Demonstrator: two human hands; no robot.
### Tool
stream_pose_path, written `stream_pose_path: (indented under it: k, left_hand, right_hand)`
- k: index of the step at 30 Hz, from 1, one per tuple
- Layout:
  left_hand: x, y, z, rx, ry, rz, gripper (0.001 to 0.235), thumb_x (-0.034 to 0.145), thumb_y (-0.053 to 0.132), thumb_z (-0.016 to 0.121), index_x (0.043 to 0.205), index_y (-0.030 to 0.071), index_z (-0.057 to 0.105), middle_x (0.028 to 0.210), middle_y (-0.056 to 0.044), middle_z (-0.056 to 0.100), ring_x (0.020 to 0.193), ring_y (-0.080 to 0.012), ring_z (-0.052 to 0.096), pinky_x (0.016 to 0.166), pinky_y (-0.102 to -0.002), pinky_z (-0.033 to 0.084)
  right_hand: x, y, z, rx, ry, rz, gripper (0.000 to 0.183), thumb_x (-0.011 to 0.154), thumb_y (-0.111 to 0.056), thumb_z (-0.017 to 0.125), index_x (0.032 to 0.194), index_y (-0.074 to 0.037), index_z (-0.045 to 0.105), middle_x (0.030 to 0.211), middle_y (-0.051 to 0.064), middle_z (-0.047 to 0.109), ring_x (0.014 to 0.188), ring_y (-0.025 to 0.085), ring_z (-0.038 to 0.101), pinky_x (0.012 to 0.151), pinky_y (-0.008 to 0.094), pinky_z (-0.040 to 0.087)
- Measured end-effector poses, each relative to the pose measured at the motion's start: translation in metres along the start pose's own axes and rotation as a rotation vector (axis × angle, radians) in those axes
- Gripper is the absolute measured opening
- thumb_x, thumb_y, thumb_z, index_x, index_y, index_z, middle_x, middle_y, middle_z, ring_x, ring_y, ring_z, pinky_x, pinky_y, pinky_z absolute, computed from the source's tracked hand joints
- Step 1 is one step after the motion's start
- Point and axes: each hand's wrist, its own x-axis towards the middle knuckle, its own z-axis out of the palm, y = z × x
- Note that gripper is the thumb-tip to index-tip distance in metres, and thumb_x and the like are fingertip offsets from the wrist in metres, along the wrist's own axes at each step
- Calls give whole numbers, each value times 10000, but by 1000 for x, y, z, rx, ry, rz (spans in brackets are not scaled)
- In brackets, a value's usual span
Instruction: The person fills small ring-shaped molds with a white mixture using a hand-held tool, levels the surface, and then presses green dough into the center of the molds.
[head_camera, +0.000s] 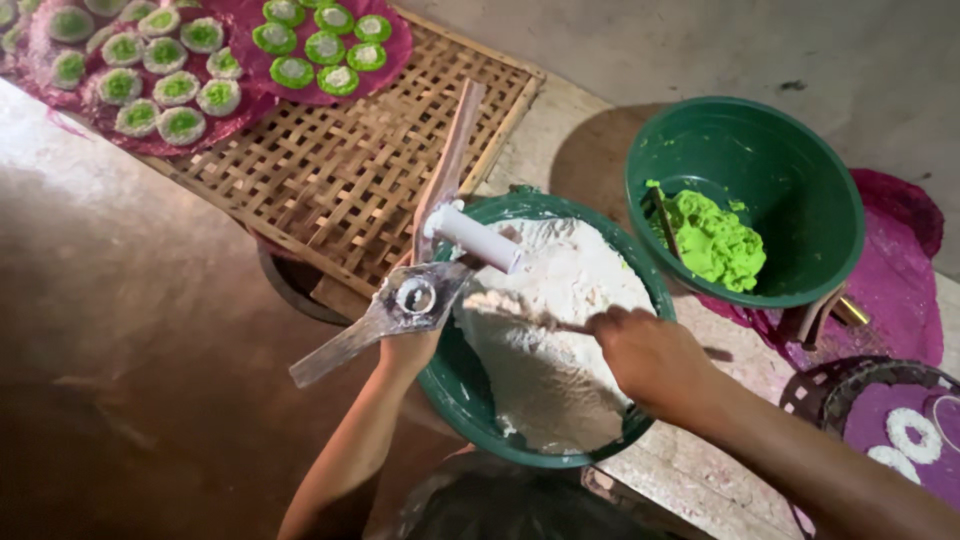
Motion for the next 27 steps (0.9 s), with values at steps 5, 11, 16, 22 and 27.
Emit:
stream_pose_path:
  k: [5,11,16,22,27]
  left_hand:
    - [0,-5,-1,58,36,50,301,878,78,799,1141,26,662,1014,-54,735,901,-125,690,803,-282,559]
    - [7,-1,-1,74,52,9,264,854,85,812,1077,43,676,973,-49,738,860,-132,694,770,-299,558]
    - [7,-2,3,71,14,42,291,869,57,805,1123,19,669,1019,-66,743,904,-136,703,810,-292,565]
    - [11,3,5,-41,-27,-21,450,850,42,768,1266,5,602,1059,-64,736,945,-119,694,845,-270,561]
    - [15,-2,0,8,-46,-1,386,871,80,799,1215,12,637,1047,-71,760,934,-149,715,836,-292,569]
  right_hand:
    - [52,-8,29,-49,49,120,340,939,-82,475,1247,54,525,961,240,655,685,416,694,542,524,532]
    - [97,-46,108,-360,333,30,400,1023,-116,507,1367,88,509,846,144,664,642,253,699,495,395,536]
    - [91,-77,162,-305,75,193,594,918,-156,529,1453,76,410,985,179,677,773,241,727,562,317,581]
    - [58,-101,164,-271,-129,72,613,903,-139,544,1483,24,430,1141,175,684,909,263,721,704,350,577]
    - [27,-55,94,236,-418,132,552,909,-105,548,1453,-189,598,1257,162,700,1033,279,715,890,388,560]
